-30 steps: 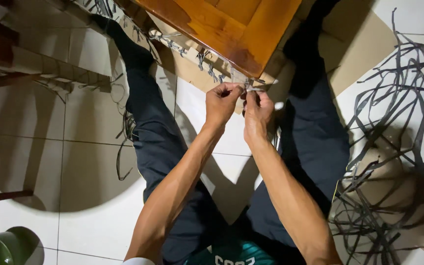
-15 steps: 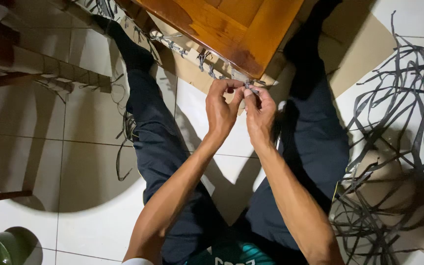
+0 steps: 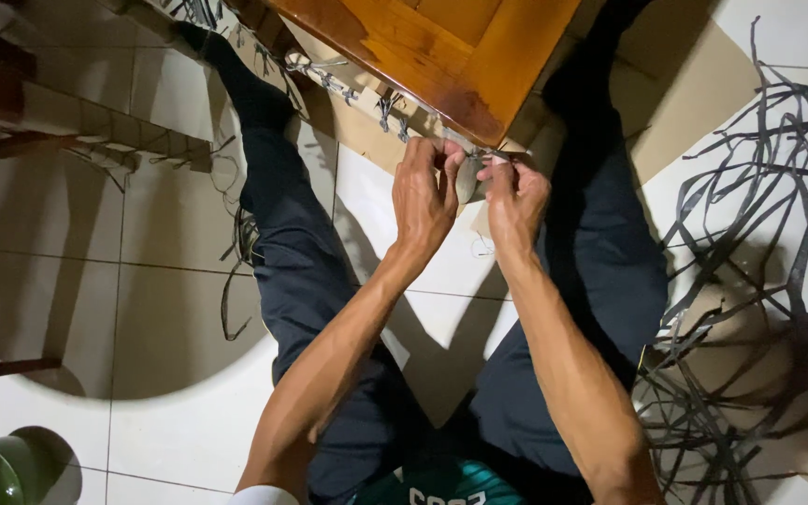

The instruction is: The person is wrapping furniture components with cardboard and securing them using black plastic ties.

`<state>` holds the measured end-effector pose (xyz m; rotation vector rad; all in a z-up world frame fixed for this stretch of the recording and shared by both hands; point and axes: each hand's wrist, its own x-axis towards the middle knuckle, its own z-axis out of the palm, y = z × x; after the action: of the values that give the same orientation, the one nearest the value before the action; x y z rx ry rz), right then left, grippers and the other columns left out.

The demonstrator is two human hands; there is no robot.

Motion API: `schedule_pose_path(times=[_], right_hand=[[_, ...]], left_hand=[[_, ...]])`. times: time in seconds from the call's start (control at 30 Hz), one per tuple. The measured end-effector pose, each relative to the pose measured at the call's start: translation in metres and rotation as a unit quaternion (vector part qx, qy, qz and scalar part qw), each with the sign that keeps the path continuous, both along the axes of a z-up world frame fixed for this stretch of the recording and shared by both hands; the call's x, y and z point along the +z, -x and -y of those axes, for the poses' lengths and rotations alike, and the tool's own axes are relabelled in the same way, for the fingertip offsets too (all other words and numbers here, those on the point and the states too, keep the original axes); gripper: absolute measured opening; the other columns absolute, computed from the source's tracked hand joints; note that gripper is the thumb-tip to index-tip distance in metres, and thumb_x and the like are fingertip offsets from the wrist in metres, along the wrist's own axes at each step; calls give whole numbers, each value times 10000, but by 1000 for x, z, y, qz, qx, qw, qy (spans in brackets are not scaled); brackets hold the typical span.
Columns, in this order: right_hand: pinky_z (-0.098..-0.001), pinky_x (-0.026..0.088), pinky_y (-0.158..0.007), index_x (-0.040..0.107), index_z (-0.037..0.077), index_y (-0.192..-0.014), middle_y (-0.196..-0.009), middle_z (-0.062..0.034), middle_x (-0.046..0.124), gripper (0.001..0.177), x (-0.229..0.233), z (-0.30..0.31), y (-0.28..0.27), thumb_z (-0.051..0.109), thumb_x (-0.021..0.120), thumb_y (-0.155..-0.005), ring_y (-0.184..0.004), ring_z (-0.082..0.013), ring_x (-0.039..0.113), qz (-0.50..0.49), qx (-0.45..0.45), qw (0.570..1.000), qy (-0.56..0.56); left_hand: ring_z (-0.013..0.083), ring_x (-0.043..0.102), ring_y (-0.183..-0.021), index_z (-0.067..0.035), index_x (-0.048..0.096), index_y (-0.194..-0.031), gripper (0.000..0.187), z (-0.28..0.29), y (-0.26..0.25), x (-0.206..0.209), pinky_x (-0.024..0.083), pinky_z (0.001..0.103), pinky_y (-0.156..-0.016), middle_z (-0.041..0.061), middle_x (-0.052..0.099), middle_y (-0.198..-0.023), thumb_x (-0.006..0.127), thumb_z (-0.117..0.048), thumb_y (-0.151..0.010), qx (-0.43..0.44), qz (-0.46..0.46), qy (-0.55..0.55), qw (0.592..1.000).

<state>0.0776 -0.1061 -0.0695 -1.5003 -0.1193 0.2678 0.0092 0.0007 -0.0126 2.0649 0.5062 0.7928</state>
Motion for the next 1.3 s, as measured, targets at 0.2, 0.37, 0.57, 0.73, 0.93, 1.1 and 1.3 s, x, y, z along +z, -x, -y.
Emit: schedule_pose_path(times=[0.2,0.37,0.57,0.73,0.93,1.1,1.3], right_hand=[[-231,365,-528,680,5,-998,-812,-18,668,232,7,12,2,214,603,-1064,-614,-60,514,17,2,1000,5],[-225,449,-580,591,14,-1221,-1007,-59,685,226,-8,88,17,172,601,-1059,-726,-87,605,24,-20,1000,-1],[-419,506,-1100,622,-26,-1279,-1280,-200,678,200,41,202,93,75,618,-1106,-1212,-333,652,321,-65,880,344],[-451,494,-917,581,-92,-1350,-1177,-266,601,441,17,245,137,229,681,-1064,-1073,-405,596,224,-79,862,448],[-463,513,-878,652,-21,-1127,-1041,-201,702,279,-27,268,102,231,554,-1194,-997,-362,654,240,-45,839,486],[-500,504,-845,647,18,-1160,-1034,-204,697,232,-6,198,82,237,584,-1115,-938,-362,665,202,-19,873,443],[-577,387,-1134,655,-13,-1293,-1340,-252,573,329,-17,162,100,181,712,-1033,-1310,-450,477,327,68,811,480]], left_hand=[[261,685,-838,-39,638,-1063,124,-5,6,-3,526,391,-733,124,669,-1013,698,-126,-998,-15,5,44,999],[257,686,-986,-13,595,-1254,333,-38,64,-27,563,359,-850,139,673,-1125,728,-138,-975,-40,64,59,995],[296,690,-1046,-10,601,-1318,407,-63,233,-68,548,386,-939,177,687,-1154,726,-134,-951,138,-134,17,981],[388,575,-1144,36,556,-1336,527,-14,348,-92,470,451,-964,264,576,-1261,683,-338,-988,281,-218,107,929],[247,671,-851,19,663,-1025,266,5,388,-151,552,360,-826,154,700,-913,653,-247,-1021,318,-124,169,925],[175,656,-830,-8,667,-1006,167,-6,358,-148,537,313,-775,102,712,-905,657,-175,-1000,326,-14,158,932],[161,639,-811,-40,697,-1000,170,-22,344,-112,500,301,-711,88,723,-899,642,-199,-1023,325,-18,213,921]])
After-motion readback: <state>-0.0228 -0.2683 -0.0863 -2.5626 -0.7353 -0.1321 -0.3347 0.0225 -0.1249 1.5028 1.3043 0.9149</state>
